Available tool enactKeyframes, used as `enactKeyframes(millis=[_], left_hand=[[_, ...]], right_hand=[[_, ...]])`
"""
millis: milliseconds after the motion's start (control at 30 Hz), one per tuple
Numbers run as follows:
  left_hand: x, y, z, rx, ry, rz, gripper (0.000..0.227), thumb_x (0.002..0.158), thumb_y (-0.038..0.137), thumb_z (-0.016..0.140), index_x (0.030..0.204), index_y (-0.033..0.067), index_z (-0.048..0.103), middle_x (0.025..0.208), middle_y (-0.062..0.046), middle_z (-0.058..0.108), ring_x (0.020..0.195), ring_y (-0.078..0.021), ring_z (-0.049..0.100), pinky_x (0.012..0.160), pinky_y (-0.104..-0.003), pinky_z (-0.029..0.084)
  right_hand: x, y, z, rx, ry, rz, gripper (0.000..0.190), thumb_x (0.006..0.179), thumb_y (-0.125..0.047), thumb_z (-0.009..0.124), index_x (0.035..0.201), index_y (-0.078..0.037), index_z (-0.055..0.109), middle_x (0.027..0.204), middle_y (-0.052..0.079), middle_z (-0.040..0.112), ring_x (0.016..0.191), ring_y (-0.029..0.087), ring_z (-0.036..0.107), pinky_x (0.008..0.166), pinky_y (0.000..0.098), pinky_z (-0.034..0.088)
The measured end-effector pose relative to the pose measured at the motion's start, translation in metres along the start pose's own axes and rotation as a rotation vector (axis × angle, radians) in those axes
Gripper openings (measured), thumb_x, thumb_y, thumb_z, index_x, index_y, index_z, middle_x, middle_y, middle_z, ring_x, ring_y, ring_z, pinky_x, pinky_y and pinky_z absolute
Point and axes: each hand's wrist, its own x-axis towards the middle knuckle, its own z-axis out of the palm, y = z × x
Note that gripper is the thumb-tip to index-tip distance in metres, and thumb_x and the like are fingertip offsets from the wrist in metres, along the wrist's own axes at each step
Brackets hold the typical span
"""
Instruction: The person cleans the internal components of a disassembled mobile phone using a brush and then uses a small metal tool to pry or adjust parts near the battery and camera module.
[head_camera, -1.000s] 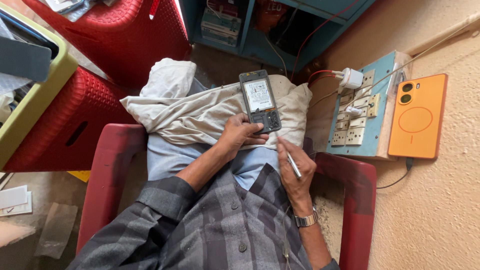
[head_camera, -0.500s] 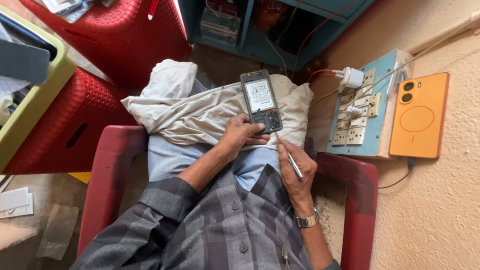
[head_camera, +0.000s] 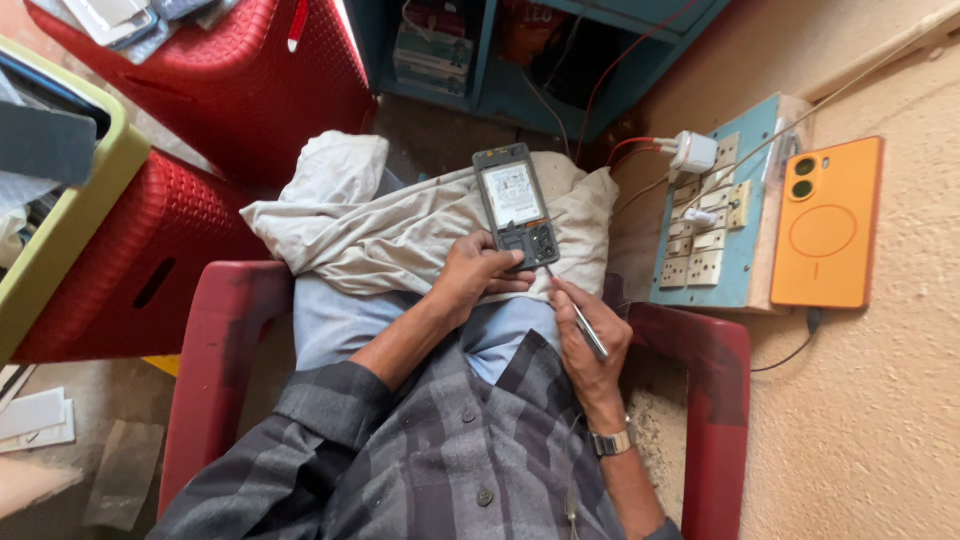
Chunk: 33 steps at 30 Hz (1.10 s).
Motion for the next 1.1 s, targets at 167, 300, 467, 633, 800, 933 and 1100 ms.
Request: enactKeyframes(millis=[167, 300, 467, 633, 800, 933, 1100], left_hand=[[-0.004, 0.002, -0.003, -0.005, -0.049, 0.017, 0.037, 0.092, 0.007, 0.068, 0.119, -0.01, 0.049, 0.099, -0.025, 0.072, 0.083, -0.0282, 0.077, 0.073, -0.033, 0.068], [-0.008, 0.006, -0.003, 0.069, -0.047, 0.028, 0.039, 0.091, 0.008, 0.069, 0.121, -0.0091, 0.05, 0.102, -0.022, 0.072, 0.083, -0.0269, 0.078, 0.072, -0.033, 0.067], [-0.007, 0.005, -0.002, 0.045, -0.025, 0.026, 0.038, 0.091, 0.007, 0.068, 0.12, -0.0106, 0.05, 0.103, -0.022, 0.071, 0.085, -0.0282, 0.078, 0.074, -0.035, 0.068], [-0.004, -0.001, -0.003, 0.047, -0.038, 0.046, 0.037, 0.092, 0.007, 0.068, 0.119, -0.0117, 0.051, 0.1, -0.025, 0.073, 0.084, -0.0292, 0.078, 0.074, -0.035, 0.068], [-0.001, -0.002, -0.003, 0.039, -0.038, 0.045, 0.035, 0.092, 0.006, 0.068, 0.118, -0.0103, 0.05, 0.101, -0.024, 0.073, 0.085, -0.0284, 0.078, 0.074, -0.035, 0.068], [-0.002, -0.004, -0.003, 0.057, -0.027, 0.055, 0.035, 0.092, 0.006, 0.068, 0.118, -0.0097, 0.05, 0.101, -0.025, 0.072, 0.084, -0.0286, 0.078, 0.074, -0.035, 0.068], [-0.011, 0.0, 0.003, 0.017, -0.037, 0.051, 0.04, 0.088, 0.007, 0.072, 0.12, -0.0046, 0.051, 0.1, -0.021, 0.073, 0.082, -0.0253, 0.077, 0.071, -0.032, 0.067]], right_hand=[[-0.002, 0.007, 0.004, 0.117, 0.077, 0.115, 0.024, 0.101, -0.01, 0.065, 0.12, 0.002, 0.073, 0.099, 0.012, 0.079, 0.089, 0.014, 0.075, 0.08, 0.0264, 0.059], [-0.003, 0.007, 0.003, 0.074, 0.08, 0.1, 0.023, 0.101, -0.01, 0.065, 0.12, 0.002, 0.073, 0.099, 0.011, 0.079, 0.088, 0.014, 0.075, 0.079, 0.0258, 0.059], [-0.003, 0.01, 0.002, 0.076, 0.075, 0.097, 0.025, 0.101, -0.011, 0.065, 0.122, 0.001, 0.072, 0.1, 0.011, 0.079, 0.089, 0.014, 0.076, 0.079, 0.0263, 0.06], [-0.006, 0.013, 0.004, 0.134, 0.071, 0.101, 0.025, 0.102, -0.012, 0.064, 0.122, 0.002, 0.071, 0.105, 0.012, 0.078, 0.094, 0.015, 0.076, 0.081, 0.0269, 0.06], [-0.004, 0.011, 0.002, 0.092, 0.049, 0.116, 0.025, 0.102, -0.012, 0.064, 0.121, 0.003, 0.072, 0.103, 0.013, 0.079, 0.092, 0.016, 0.077, 0.081, 0.0272, 0.061], [-0.003, 0.012, 0.003, 0.087, 0.037, 0.155, 0.024, 0.102, -0.011, 0.064, 0.119, 0.004, 0.072, 0.101, 0.012, 0.079, 0.09, 0.015, 0.077, 0.08, 0.0271, 0.061], [0.004, 0.02, 0.001, 0.306, 0.134, 0.248, 0.027, 0.105, -0.01, 0.059, 0.124, 0.005, 0.069, 0.107, 0.013, 0.076, 0.09, 0.017, 0.075, 0.082, 0.0281, 0.063]])
